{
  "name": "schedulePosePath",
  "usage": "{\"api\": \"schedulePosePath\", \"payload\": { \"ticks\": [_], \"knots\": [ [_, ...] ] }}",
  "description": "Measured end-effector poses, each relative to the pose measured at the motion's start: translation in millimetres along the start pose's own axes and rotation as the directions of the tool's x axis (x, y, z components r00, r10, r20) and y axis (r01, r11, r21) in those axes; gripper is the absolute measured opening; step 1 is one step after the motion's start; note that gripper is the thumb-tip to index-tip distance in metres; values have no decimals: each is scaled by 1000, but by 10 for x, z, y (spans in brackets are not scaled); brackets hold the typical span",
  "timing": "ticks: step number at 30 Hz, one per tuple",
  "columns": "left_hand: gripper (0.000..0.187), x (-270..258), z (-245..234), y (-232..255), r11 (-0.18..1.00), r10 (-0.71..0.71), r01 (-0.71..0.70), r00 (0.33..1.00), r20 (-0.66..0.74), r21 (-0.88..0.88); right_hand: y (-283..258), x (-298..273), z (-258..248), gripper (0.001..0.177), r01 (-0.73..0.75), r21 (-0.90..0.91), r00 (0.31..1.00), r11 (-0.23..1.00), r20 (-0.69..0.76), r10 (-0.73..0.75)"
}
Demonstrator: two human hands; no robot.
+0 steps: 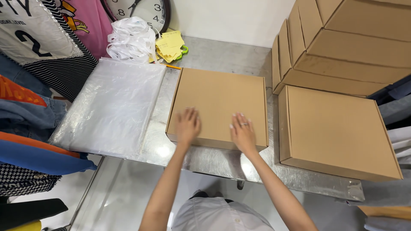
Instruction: The person places a box on a table, wraps it with a white ribbon to form a cross pattern, ties a bow, and attaches a yellow sticky note with a message written using a pencil.
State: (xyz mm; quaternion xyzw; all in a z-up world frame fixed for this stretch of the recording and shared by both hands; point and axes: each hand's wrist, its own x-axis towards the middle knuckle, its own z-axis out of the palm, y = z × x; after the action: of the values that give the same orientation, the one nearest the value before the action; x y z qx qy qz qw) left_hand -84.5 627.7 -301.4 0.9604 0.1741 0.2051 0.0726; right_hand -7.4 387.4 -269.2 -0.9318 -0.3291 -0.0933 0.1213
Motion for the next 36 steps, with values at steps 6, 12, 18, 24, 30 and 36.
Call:
{"api": "schedulePosePath", "payload": {
  "ticks": [6, 12, 18, 24, 30, 36],
  "knots": [
    [33, -184, -369, -569, 985, -172, 162, 947, -270, -61, 460, -375, -307, 45, -183, 26, 980, 983, -72, 184],
    [82, -492, -663, -726, 211, -594, 746, 611, 524, -632, 708, -668, -170, 97, -607, 790, 607, 90, 388, 694],
    [74, -623, -892, -624, -194, -381, 666, 625, 681, -720, 683, -888, -430, 79, -628, 764, 636, -145, 612, 470],
    [63, -603, -930, -479, -298, -441, 583, 617, 651, -755, 546, -851, -549, 62, -569, 777, 616, -270, 620, 485],
    [60, -611, -631, -486, -326, -593, 512, 544, 593, -795, 581, -905, -152, 59, -440, 811, 558, -386, 583, 590],
    [71, -578, -815, -476, -279, -630, 584, 488, 604, -763, 334, -923, -262, 63, -383, 864, 542, -326, 496, 679]
  ]
}}
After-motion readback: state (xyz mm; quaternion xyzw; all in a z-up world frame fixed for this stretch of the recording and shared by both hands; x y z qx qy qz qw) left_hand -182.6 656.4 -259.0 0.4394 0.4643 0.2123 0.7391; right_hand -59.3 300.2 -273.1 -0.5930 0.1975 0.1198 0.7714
